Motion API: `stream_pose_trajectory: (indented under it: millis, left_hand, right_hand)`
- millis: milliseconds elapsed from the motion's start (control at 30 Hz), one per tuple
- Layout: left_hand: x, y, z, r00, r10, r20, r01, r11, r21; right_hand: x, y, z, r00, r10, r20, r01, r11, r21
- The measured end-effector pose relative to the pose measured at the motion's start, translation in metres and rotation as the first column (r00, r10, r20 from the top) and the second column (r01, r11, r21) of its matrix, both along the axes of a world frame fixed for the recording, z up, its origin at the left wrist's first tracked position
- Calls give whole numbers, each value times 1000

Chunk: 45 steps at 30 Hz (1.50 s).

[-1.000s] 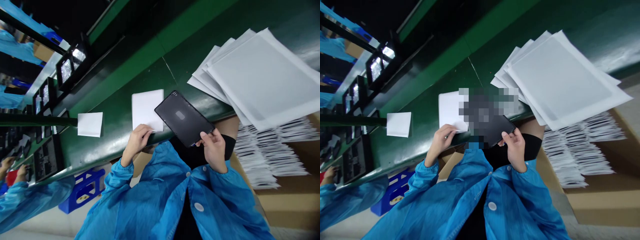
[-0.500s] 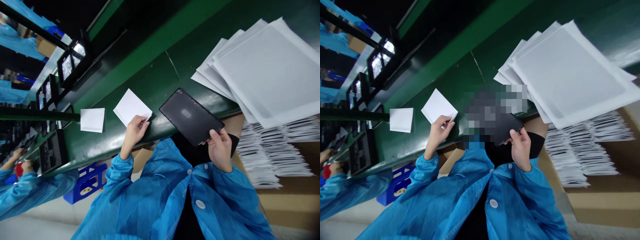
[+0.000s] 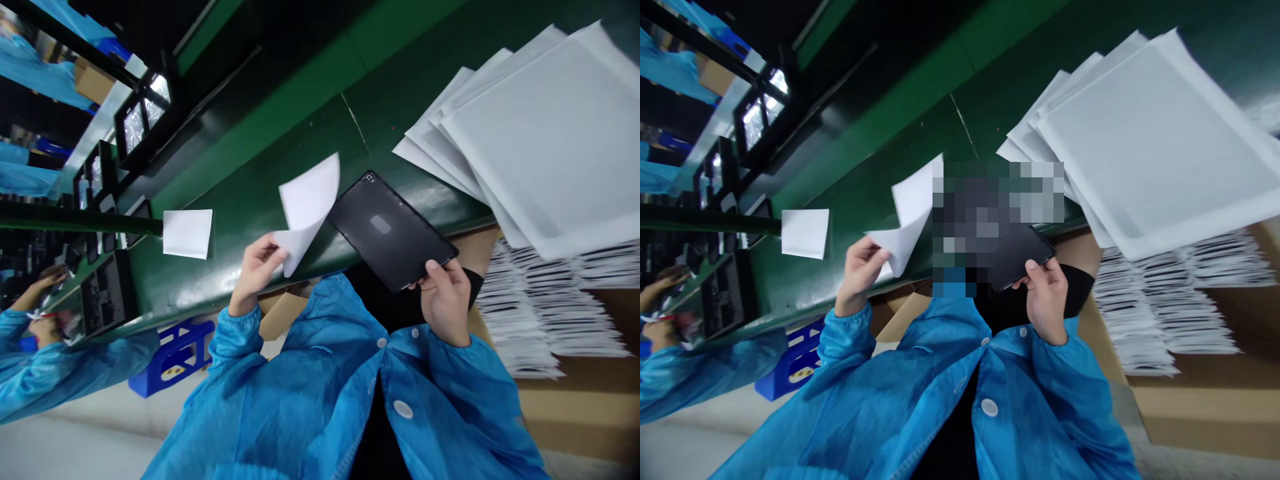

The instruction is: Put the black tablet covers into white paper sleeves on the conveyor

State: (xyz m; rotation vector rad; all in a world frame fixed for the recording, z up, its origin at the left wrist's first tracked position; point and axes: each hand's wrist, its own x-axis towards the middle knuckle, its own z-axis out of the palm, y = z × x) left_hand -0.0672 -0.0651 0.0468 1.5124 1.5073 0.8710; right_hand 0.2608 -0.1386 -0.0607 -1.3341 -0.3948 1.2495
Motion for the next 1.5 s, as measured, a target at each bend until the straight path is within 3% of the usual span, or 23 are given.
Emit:
stream_pose_trajectory:
  millis: [100,200,367,533,600,667,733,767,833,900,1033,1167,1333,1500]
  left_hand:
    - [-19,11,-1,938,279,207,-298,952,68]
    - [-45,36,-11,914,404,31,-404,902,154]
    - [-82,65,-29,861,429,-274,-356,892,280]
    - [-98,78,-30,737,370,-566,-98,887,452]
    - [-89,79,-27,694,400,-598,-69,865,497]
    - [-68,73,-22,710,326,-625,-1,887,462]
    - [-37,60,-14,740,50,-671,220,924,312]
    - [-20,52,-10,716,-138,-685,370,907,203]
    - [12,35,-3,595,-451,-665,600,800,-7]
    - [36,21,2,489,-579,-652,677,723,-136]
    - [55,2,0,411,-520,-749,621,761,-187]
    - [61,-15,-6,384,-461,-800,583,793,-177]
    - [77,-26,-17,463,-300,-834,470,881,-56]
    - [79,-20,-17,552,-317,-772,489,872,-8]
  right_hand:
    - [-1,-1,0,1000,-7,8,7,1000,6]
    - [-1,-1,-1,1000,9,6,-9,1000,18]
    - [-1,-2,-3,1000,11,-27,-10,1000,22]
    - [-1,-2,-3,998,-34,-55,38,997,65]
    - [-1,-3,-5,997,-38,-63,43,996,75]
    - [-1,-3,-8,997,-37,-62,41,996,73]
    - [-1,-3,-11,998,-46,-49,49,996,70]
    - [-2,-2,-12,998,-57,-38,60,996,73]
    - [-3,-1,-14,996,-85,-11,85,993,86]
    - [-5,-1,-14,995,-103,13,102,990,102]
    - [-7,-1,-13,984,-173,27,169,979,114]
    - [-8,-1,-11,948,-317,-12,316,940,126]
    - [-9,1,-8,934,-356,-35,357,925,133]
    - [-7,3,-3,929,-367,-38,368,917,153]
